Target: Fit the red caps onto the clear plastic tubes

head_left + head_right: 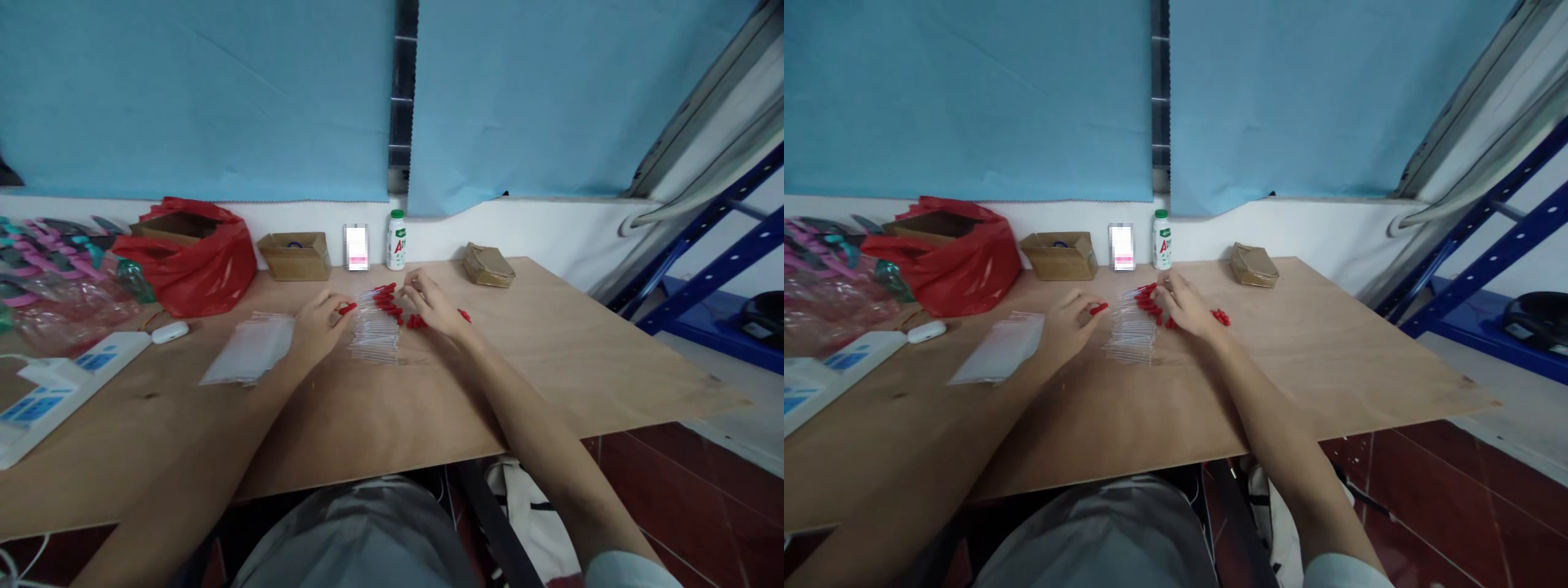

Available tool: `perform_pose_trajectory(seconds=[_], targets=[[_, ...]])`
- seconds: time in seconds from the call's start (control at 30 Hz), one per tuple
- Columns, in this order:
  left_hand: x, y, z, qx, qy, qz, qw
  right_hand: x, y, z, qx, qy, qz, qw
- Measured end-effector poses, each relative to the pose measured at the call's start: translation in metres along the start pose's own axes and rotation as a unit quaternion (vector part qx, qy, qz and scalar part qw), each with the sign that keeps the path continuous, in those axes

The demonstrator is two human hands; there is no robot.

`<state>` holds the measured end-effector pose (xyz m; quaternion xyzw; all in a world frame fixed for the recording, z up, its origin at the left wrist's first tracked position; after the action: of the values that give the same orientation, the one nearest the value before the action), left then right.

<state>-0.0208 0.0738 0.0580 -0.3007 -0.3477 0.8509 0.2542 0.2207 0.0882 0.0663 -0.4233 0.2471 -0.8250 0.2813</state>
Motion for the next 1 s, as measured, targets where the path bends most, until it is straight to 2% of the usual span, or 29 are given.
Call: perform_pose_trajectory(seconds=[0.1,0.17,0.27,0.43,0.67,0.77,0.83,1.0], targets=[[0.006,0.007,-0.007,0.008,-0.020,0.033,0.999,0.003,0.003,-0.009,-0.014,0.040,0.034,0.998],[0.009,0.009,-0.009,-0.001,-0.014,0.059,0.998,0.002,0.005,-0.016,-0.004,0.040,0.020,0.999],[0.012,0.010,-0.013,-0.004,0.031,0.096,0.995,-0.001,0.008,-0.032,0.042,0.001,-0.016,0.999],[0.016,0.015,-0.019,-0.009,0.131,0.161,0.978,-0.007,0.014,-0.052,0.084,-0.007,-0.003,0.996],[0.028,0.024,-0.042,-0.012,0.274,0.225,0.935,-0.020,0.018,-0.064,0.097,0.105,-0.002,0.990],[0.031,0.027,-0.049,-0.018,0.303,0.244,0.921,-0.021,0.019,-0.068,0.116,0.160,-0.012,0.980],[0.030,0.029,-0.051,-0.007,0.295,0.246,0.923,-0.020,0.019,-0.069,0.125,0.183,-0.013,0.975],[0.029,0.029,-0.048,0.027,0.191,0.220,0.956,-0.012,0.018,-0.064,0.133,0.209,-0.008,0.969]])
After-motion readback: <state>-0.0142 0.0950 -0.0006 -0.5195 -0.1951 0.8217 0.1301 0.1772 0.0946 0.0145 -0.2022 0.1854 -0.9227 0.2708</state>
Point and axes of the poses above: each hand's wrist, its own y-axis away from the middle knuckle, its own z-axis out of the back of the hand, x = y × z, the point moved 6 cm from there along -y, towards the middle knuckle, and after that the axes turned 6 degrees about -x, right-handed, at the moved point
